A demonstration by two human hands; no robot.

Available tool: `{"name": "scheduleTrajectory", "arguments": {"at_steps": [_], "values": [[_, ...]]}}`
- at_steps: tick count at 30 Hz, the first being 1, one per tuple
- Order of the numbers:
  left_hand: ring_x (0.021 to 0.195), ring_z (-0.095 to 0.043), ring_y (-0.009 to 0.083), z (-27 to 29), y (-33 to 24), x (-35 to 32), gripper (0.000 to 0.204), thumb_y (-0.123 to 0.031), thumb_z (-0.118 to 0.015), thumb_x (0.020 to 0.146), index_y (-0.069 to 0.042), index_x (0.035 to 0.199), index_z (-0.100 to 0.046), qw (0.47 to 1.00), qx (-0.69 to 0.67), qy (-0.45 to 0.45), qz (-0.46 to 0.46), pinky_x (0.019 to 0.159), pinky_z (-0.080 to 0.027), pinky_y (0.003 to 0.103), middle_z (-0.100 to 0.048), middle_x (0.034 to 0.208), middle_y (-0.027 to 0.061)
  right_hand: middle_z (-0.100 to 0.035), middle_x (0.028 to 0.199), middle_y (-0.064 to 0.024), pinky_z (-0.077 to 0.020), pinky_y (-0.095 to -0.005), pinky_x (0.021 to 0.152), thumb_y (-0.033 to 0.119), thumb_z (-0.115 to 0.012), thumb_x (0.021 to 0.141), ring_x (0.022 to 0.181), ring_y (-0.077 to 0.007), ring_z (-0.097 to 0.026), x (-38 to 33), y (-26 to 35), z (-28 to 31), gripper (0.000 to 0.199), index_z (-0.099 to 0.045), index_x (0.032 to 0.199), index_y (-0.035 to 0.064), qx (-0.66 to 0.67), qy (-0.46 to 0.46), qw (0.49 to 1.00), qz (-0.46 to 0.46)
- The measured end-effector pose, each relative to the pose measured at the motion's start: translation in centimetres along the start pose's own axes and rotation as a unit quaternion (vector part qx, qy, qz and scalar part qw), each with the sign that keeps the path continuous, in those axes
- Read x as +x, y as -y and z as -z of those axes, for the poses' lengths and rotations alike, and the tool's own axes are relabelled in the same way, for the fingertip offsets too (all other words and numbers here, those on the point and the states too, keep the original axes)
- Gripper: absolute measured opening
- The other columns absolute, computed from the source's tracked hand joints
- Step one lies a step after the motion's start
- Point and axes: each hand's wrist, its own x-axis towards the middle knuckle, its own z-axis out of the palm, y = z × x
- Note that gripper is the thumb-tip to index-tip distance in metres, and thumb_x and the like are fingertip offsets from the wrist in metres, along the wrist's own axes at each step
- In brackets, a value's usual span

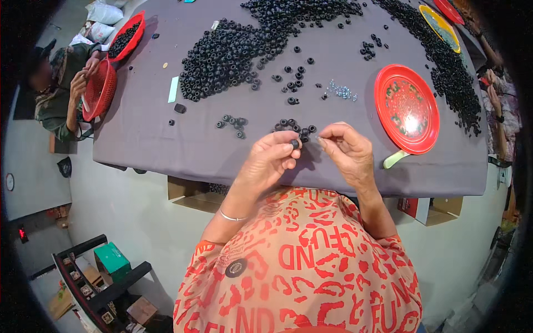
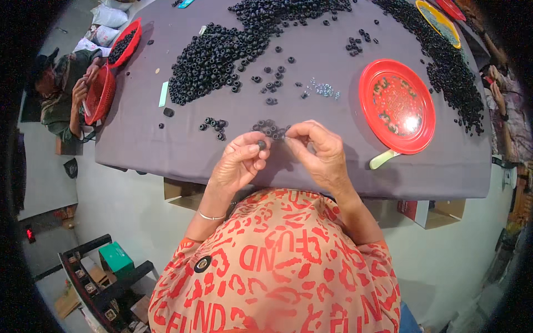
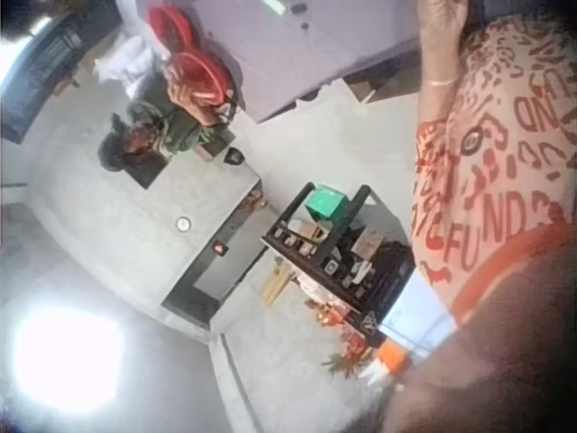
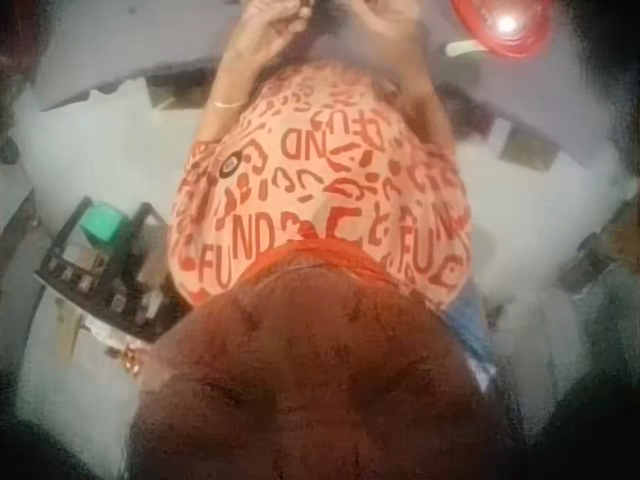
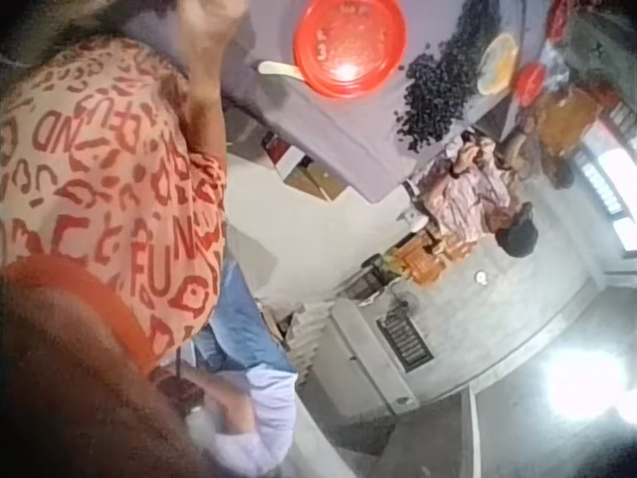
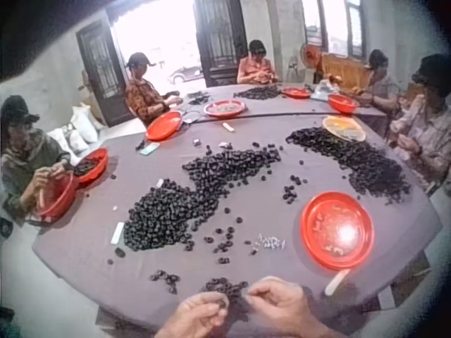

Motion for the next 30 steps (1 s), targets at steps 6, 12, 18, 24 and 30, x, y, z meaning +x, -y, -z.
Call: {"name": "scheduleTrajectory", "arguments": {"at_steps": [6, 12, 18, 24, 30], "values": [[0.079, -0.063, 0.0169, -0.2, 0.2, -0.4, 0.02, 0.0, -0.057, 0.084, 0.002, 0.103, -0.059, 0.998, 0.048, -0.031, 0.009, 0.061, -0.052, 0.024, -0.063, 0.091, 0.0099, -0.055, 0.09, -0.006, -0.0438, -0.0208, 0.072, -0.012, -0.058, 0.08, 0.081, -0.0091, -0.053, -0.9, 0.2, -0.8, 0.015, -0.057, 0.093, -0.0042, 0.038, 0.014, 0.999, -0.005], [0.079, -0.063, 0.0172, 0.1, 1.2, -0.2, 0.017, -0.001, -0.056, 0.084, 0.001, 0.101, -0.058, 0.998, -0.04, -0.028, 0.047, 0.062, -0.054, 0.024, -0.062, 0.089, 0.0085, -0.056, 0.088, -0.0063, -0.0432, -0.0215, 0.068, -0.012, -0.059, 0.078, 0.078, -0.0099, -0.052, -1.1, 1.2, -1.2, 0.014, -0.058, 0.089, -0.0036, 0.004, 0.005, 1.0, 0.007], [0.078, -0.062, 0.0171, -0.7, 2.1, -0.4, 0.016, -0.003, -0.056, 0.087, -0.002, 0.103, -0.056, 0.977, -0.193, -0.038, 0.076, 0.061, -0.053, 0.024, -0.06, 0.088, 0.0077, -0.057, 0.083, -0.0059, -0.0402, -0.0231, 0.062, -0.009, -0.063, 0.073, 0.074, -0.0113, -0.051, -1.1, 2.3, -1.4, 0.014, -0.059, 0.084, -0.002, -0.053, -0.022, 0.998, 0.023], [0.078, -0.062, 0.0169, -0.8, 2.3, -0.6, 0.016, -0.004, -0.056, 0.087, -0.001, 0.103, -0.055, 0.981, -0.18, -0.035, 0.069, 0.06, -0.052, 0.024, -0.06, 0.088, 0.008, -0.058, 0.079, -0.0054, -0.0403, -0.0235, 0.061, -0.006, -0.065, 0.072, 0.07, -0.0117, -0.051, -1.1, 2.3, -1.6, 0.013, -0.059, 0.082, -0.0009, -0.082, -0.026, 0.996, 0.034], [0.078, -0.063, 0.0169, -0.8, 2.4, -0.7, 0.016, -0.004, -0.056, 0.087, -0.001, 0.103, -0.055, 0.985, -0.151, -0.038, 0.073, 0.06, -0.052, 0.024, -0.061, 0.088, 0.0088, -0.058, 0.078, -0.0058, -0.0421, -0.0238, 0.06, -0.006, -0.065, 0.071, 0.068, -0.0123, -0.053, -1.1, 2.6, -1.7, 0.014, -0.06, 0.082, -0.0006, -0.088, -0.019, 0.996, 0.027]]}}
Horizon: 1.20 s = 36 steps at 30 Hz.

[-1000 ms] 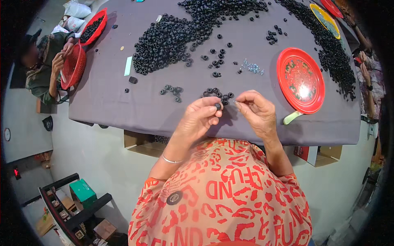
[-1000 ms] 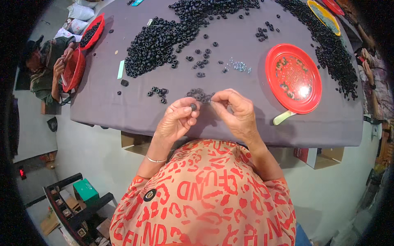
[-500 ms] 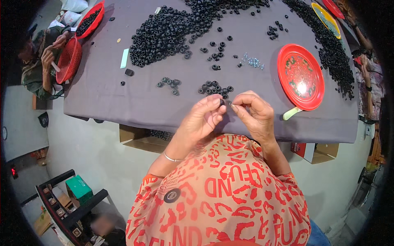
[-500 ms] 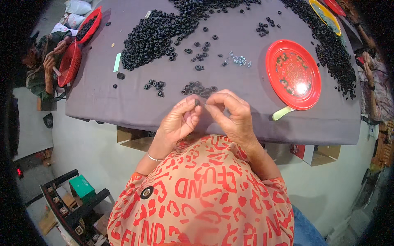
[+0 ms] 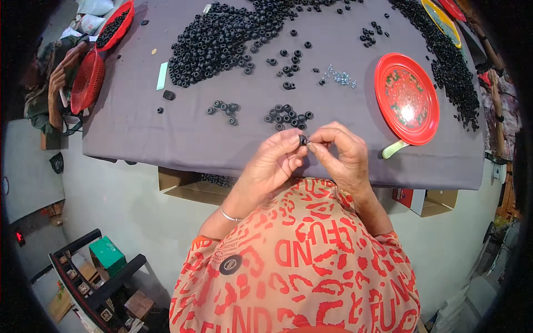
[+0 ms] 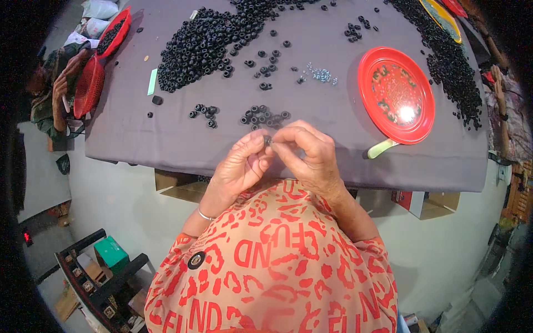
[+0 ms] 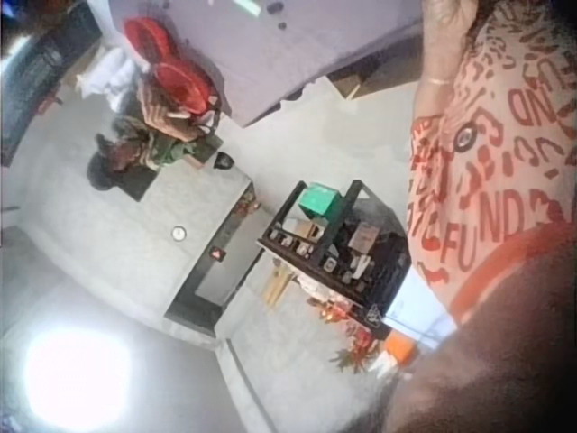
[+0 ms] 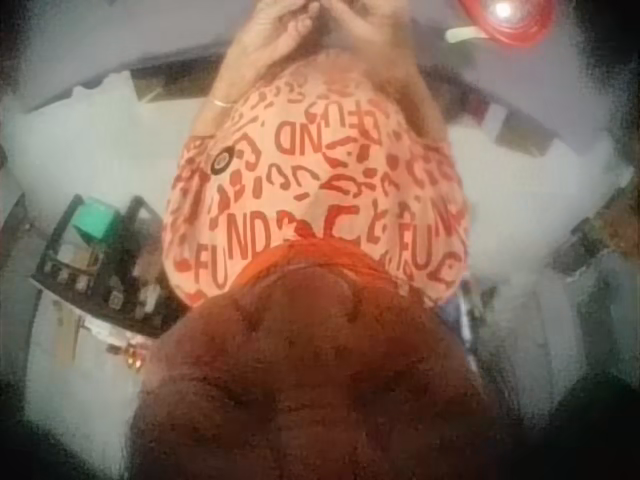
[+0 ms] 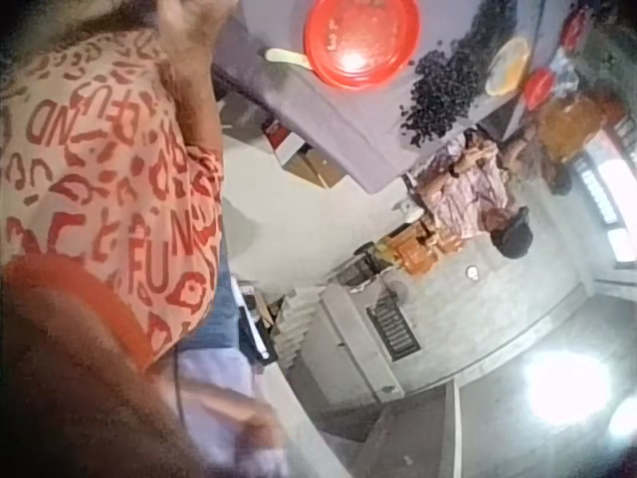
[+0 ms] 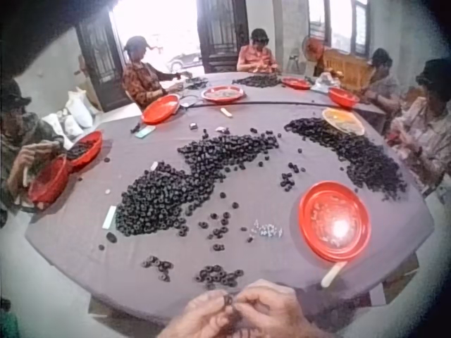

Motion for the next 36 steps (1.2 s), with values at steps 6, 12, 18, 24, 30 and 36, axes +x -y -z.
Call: {"name": "scheduleTrajectory", "arguments": {"at_steps": [6, 12, 18, 24, 30, 36], "values": [[0.074, -0.063, 0.0164, 0.4, 0.1, 0.0, 0.016, -0.003, -0.057, 0.087, 0.0, 0.102, -0.055, 0.998, 0.061, -0.016, -0.02, 0.059, -0.053, 0.024, -0.061, 0.087, 0.0098, -0.057, 0.077, -0.0052, -0.0422, -0.023, 0.06, -0.007, -0.064, 0.071, 0.068, -0.0113, -0.053, 0.0, -0.4, 0.2, 0.013, -0.059, 0.081, -0.001, -0.008, 0.04, 0.999, -0.02], [0.069, -0.062, 0.0137, 0.6, 0.3, -1.5, 0.016, -0.004, -0.059, 0.085, 0.002, 0.099, -0.054, 0.992, 0.125, 0.03, 0.015, 0.059, -0.053, 0.02, -0.062, 0.084, 0.0102, -0.053, 0.078, -0.0026, -0.0403, -0.0209, 0.06, -0.005, -0.067, 0.073, 0.073, -0.0079, -0.051, -0.1, -1.0, 1.1, 0.013, -0.06, 0.084, -0.0006, 0.253, 0.179, 0.922, -0.231], [0.064, -0.062, 0.0125, 0.5, -0.6, -3.7, 0.019, -0.006, -0.062, 0.082, 0.007, 0.097, -0.06, 0.964, 0.216, 0.041, 0.152, 0.054, -0.053, 0.022, -0.064, 0.082, 0.0117, -0.056, 0.077, -0.0033, -0.0396, -0.022, 0.057, -0.001, -0.07, 0.071, 0.065, -0.0084, -0.051, -0.2, -0.2, 1.4, 0.012, -0.063, 0.081, 0.0001, 0.203, 0.296, 0.928, -0.098], [0.06, -0.062, 0.0147, 0.7, -1.4, -3.8, 0.016, -0.004, -0.064, 0.079, 0.008, 0.087, -0.059, 0.981, 0.153, 0.037, 0.112, 0.054, -0.052, 0.021, -0.061, 0.077, 0.0155, -0.058, 0.078, -0.0062, -0.0428, -0.0258, 0.058, -0.004, -0.063, 0.074, 0.065, -0.0134, -0.054, 2.0, -0.1, 1.3, 0.009, -0.061, 0.081, 0.0004, 0.077, 0.2, 0.977, -0.007], [0.057, -0.054, 0.0102, 1.8, -2.0, -2.9, 0.012, -0.006, -0.062, 0.083, 0.005, 0.085, -0.057, 0.995, 0.073, -0.007, 0.071, 0.051, -0.048, 0.019, -0.059, 0.079, 0.0143, -0.052, 0.076, -0.0069, -0.0439, -0.0324, 0.064, 0.001, -0.061, 0.075, 0.071, -0.0203, -0.054, 6.7, -7.2, 2.2, 0.013, -0.061, 0.087, 0.0057, -0.319, -0.058, 0.941, 0.094], [0.058, -0.053, 0.0096, 2.0, -2.4, -2.7, 0.012, -0.006, -0.06, 0.084, 0.006, 0.087, -0.057, 0.997, 0.048, -0.001, 0.053, 0.05, -0.047, 0.017, -0.057, 0.079, 0.0128, -0.047, 0.078, -0.0076, -0.0416, -0.0362, 0.066, 0.006, -0.062, 0.076, 0.075, -0.0244, -0.05, 9.3, -8.9, 2.3, 0.007, -0.058, 0.082, 0.0059, -0.483, 0.06, 0.853, 0.19]]}}
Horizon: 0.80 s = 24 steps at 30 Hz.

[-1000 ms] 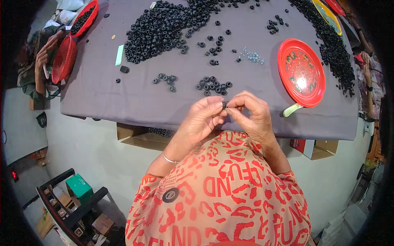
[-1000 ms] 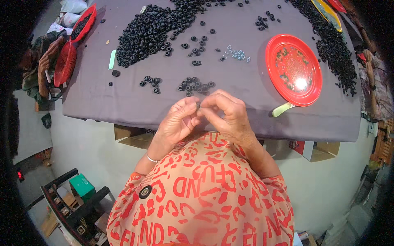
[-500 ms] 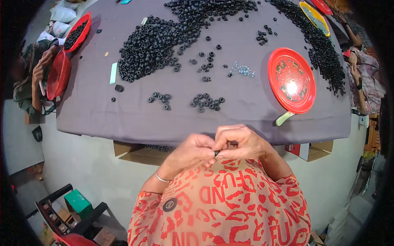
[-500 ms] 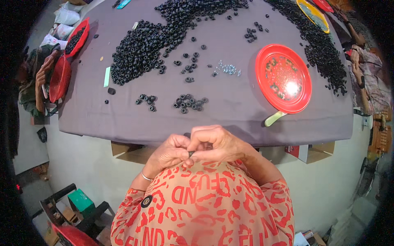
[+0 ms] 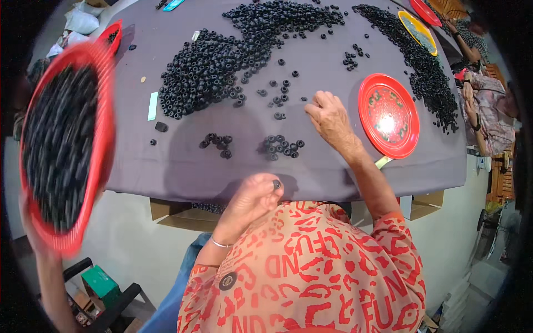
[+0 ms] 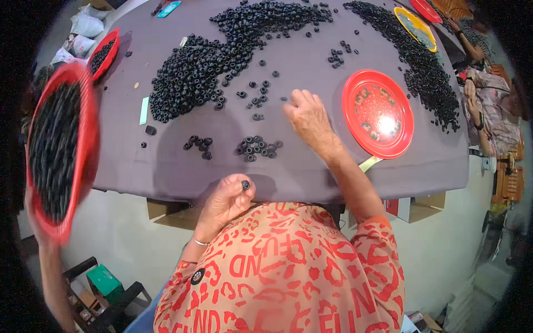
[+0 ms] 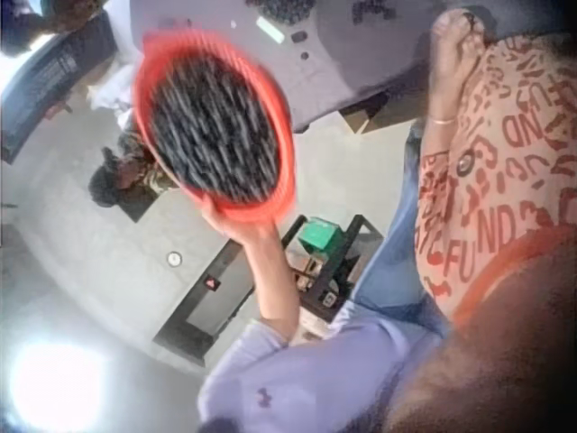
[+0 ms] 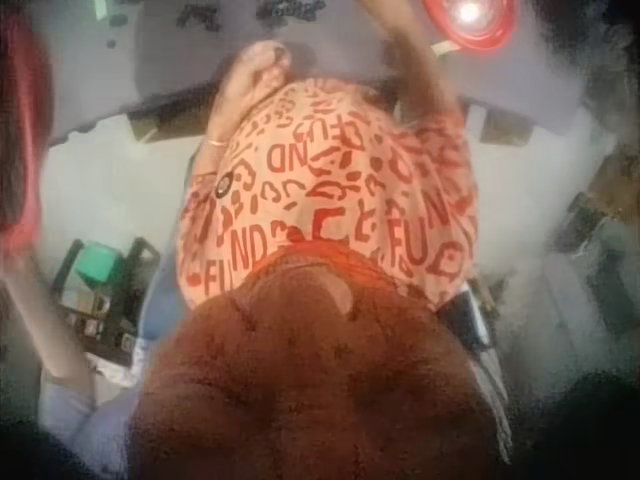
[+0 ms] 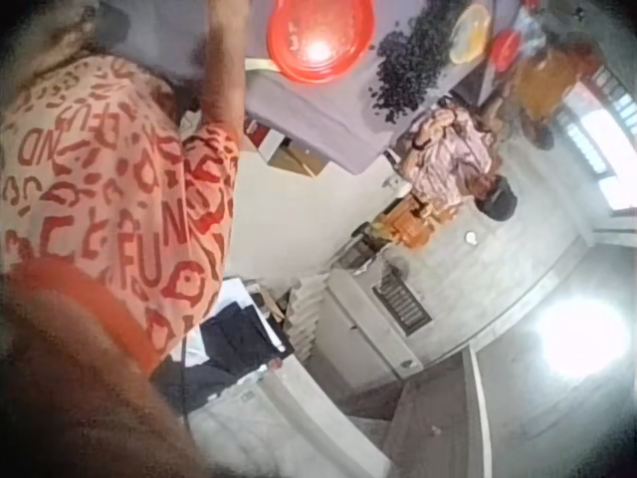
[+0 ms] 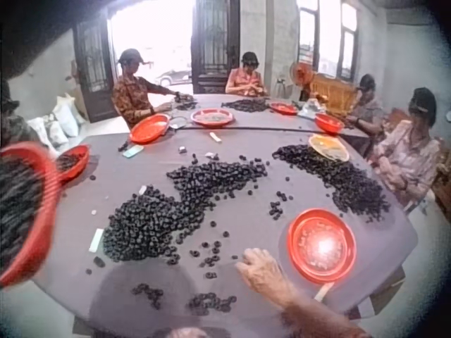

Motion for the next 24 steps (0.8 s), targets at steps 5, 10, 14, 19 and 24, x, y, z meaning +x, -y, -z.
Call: {"name": "scheduleTrajectory", "arguments": {"at_steps": [5, 10, 14, 19, 24], "values": [[0.061, -0.055, 0.0082, 0.6, -0.1, 1.0, 0.016, -0.01, -0.058, 0.086, 0.001, 0.097, -0.055, 0.999, 0.01, 0.042, 0.02, 0.052, -0.047, 0.018, -0.06, 0.081, 0.008, -0.05, 0.079, -0.0086, -0.0427, -0.0356, 0.066, 0.009, -0.061, 0.077, 0.075, -0.0239, -0.052, -1.3, 1.1, 0.4, 0.006, -0.057, 0.08, 0.0047, 0.029, -0.013, 0.999, -0.017], [0.062, -0.052, 0.0079, -0.5, 0.5, 1.2, 0.015, -0.011, -0.057, 0.088, 0.003, 0.094, -0.055, 1.0, 0.005, 0.022, -0.005, 0.053, -0.045, 0.018, -0.058, 0.082, 0.0087, -0.052, 0.071, -0.0092, -0.0435, -0.0319, 0.055, -0.001, -0.056, 0.076, 0.061, -0.0227, -0.055, -3.3, 2.0, 0.6, 0.007, -0.055, 0.082, 0.0021, 0.202, -0.029, 0.975, -0.085], [0.065, -0.049, 0.0063, -1.0, 0.6, 1.5, 0.013, -0.012, -0.055, 0.089, 0.001, 0.093, -0.054, 0.999, 0.026, 0.021, -0.015, 0.054, -0.044, 0.018, -0.056, 0.085, 0.0084, -0.05, 0.069, -0.0094, -0.0424, -0.0295, 0.053, -0.003, -0.055, 0.073, 0.057, -0.0207, -0.051, -3.9, 2.8, 1.8, 0.01, -0.055, 0.082, 0.002, 0.311, -0.002, 0.926, -0.215], [0.066, -0.048, 0.0061, -0.9, 0.9, 2.1, 0.015, -0.015, -0.055, 0.09, -0.001, 0.095, -0.053, 0.997, 0.056, 0.045, -0.017, 0.054, -0.043, 0.018, -0.055, 0.087, 0.0073, -0.054, 0.074, -0.0024, -0.0398, -0.0221, 0.054, -0.003, -0.058, 0.075, 0.059, -0.0083, -0.048, -4.9, 3.0, 1.0, 0.013, -0.058, 0.087, 0.0015, 0.257, -0.046, 0.955, -0.139], [0.07, -0.049, 0.0067, -1.8, 1.1, 2.2, 0.021, -0.02, -0.059, 0.087, -0.003, 0.098, -0.053, 0.998, 0.055, 0.043, 0.0, 0.057, -0.042, 0.019, -0.055, 0.089, 0.0052, -0.057, 0.082, -0.0007, -0.0416, -0.0206, 0.057, -0.006, -0.059, 0.078, 0.069, -0.0054, -0.05, -5.4, 5.5, 3.7, 0.013, -0.059, 0.089, -0.0005, 0.516, -0.014, 0.825, -0.229]]}}
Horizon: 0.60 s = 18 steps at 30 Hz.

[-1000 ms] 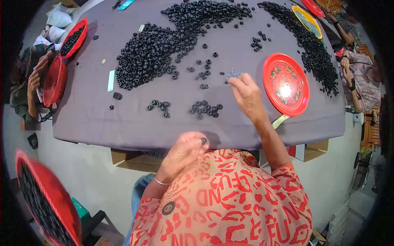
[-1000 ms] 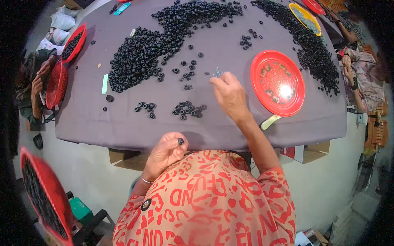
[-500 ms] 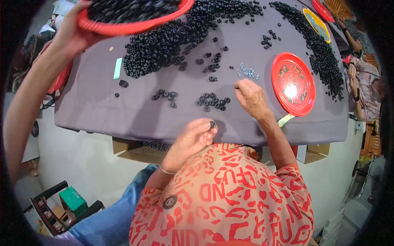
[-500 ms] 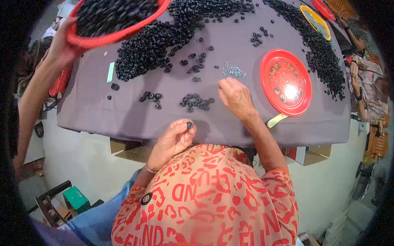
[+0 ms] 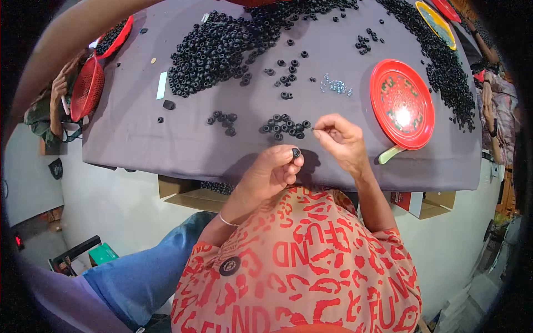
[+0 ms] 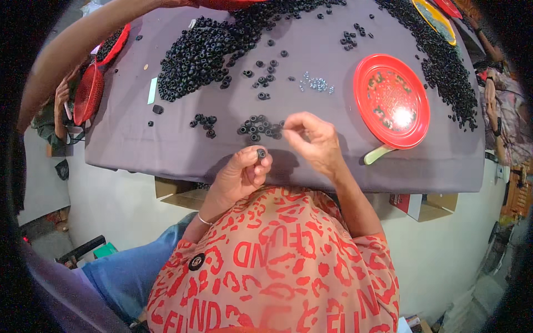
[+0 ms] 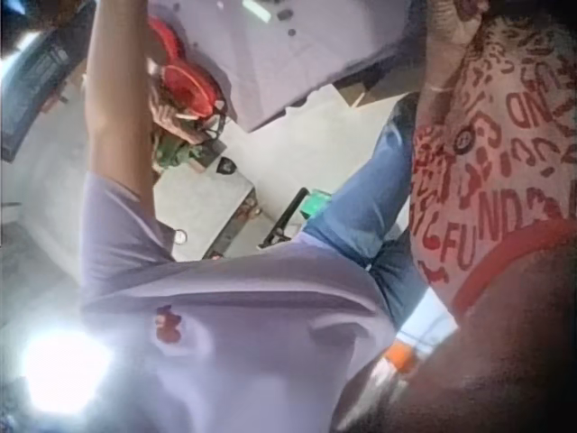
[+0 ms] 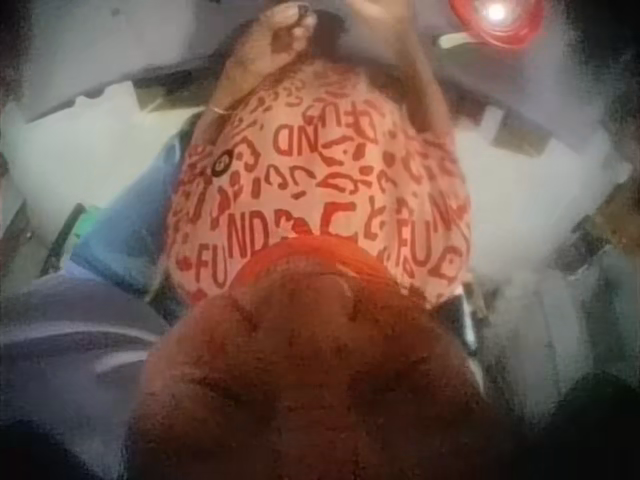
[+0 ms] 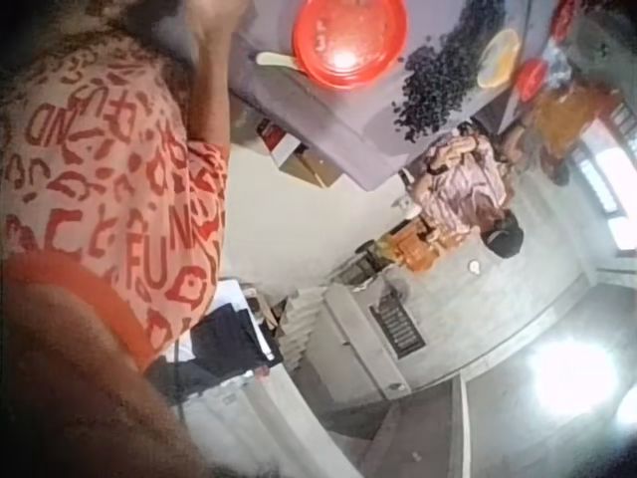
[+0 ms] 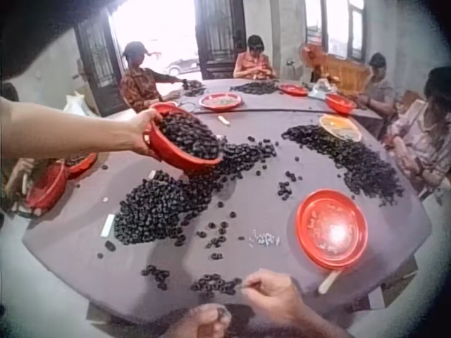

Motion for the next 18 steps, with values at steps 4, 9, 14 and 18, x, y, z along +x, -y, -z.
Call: {"name": "scheduleTrajectory", "arguments": {"at_steps": [4, 9, 14, 18], "values": [[0.072, -0.049, 0.0069, -1.3, 0.1, -0.2, 0.02, -0.02, -0.06, 0.087, -0.005, 0.098, -0.054, 1.0, 0.0, -0.013, -0.011, 0.058, -0.043, 0.019, -0.055, 0.089, 0.0043, -0.059, 0.086, -0.005, -0.0448, -0.0209, 0.065, -0.009, -0.061, 0.078, 0.075, -0.0079, -0.053, -1.1, 2.8, 0.3, 0.013, -0.059, 0.09, -0.0031, 0.12, 0.023, 0.992, 0.008], [0.068, -0.055, 0.0057, -2.8, 0.2, -0.1, 0.017, -0.019, -0.059, 0.088, -0.005, 0.097, -0.057, 0.999, -0.002, -0.036, -0.029, 0.057, -0.047, 0.019, -0.06, 0.085, 0.0033, -0.059, 0.089, -0.0079, -0.0462, -0.0227, 0.069, -0.009, -0.063, 0.077, 0.078, -0.0112, -0.055, -1.8, 4.4, 1.1, 0.017, -0.059, 0.092, -0.0047, 0.155, 0.038, 0.986, -0.056], [0.066, -0.055, 0.006, -3.9, 0.1, -0.1, 0.017, -0.02, -0.059, 0.088, -0.005, 0.097, -0.057, 0.999, 0.005, -0.037, -0.026, 0.056, -0.047, 0.02, -0.061, 0.084, 0.0034, -0.058, 0.09, -0.0103, -0.0464, -0.0253, 0.07, -0.012, -0.062, 0.074, 0.082, -0.0145, -0.055, -2.3, 3.9, 1.3, 0.018, -0.059, 0.091, -0.006, 0.095, 0.05, 0.994, 0.032], [0.065, -0.055, 0.0055, -4.1, 0.5, -0.1, 0.018, -0.022, -0.06, 0.088, -0.005, 0.096, -0.057, 0.999, 0.011, -0.033, -0.034, 0.056, -0.047, 0.02, -0.06, 0.083, 0.0029, -0.059, 0.088, -0.0105, -0.0461, -0.0283, 0.069, -0.014, -0.061, 0.072, 0.082, -0.0178, -0.056, -2.8, 4.5, 1.3, 0.02, -0.059, 0.09, -0.0048, 0.055, 0.034, 0.995, 0.069]]}}
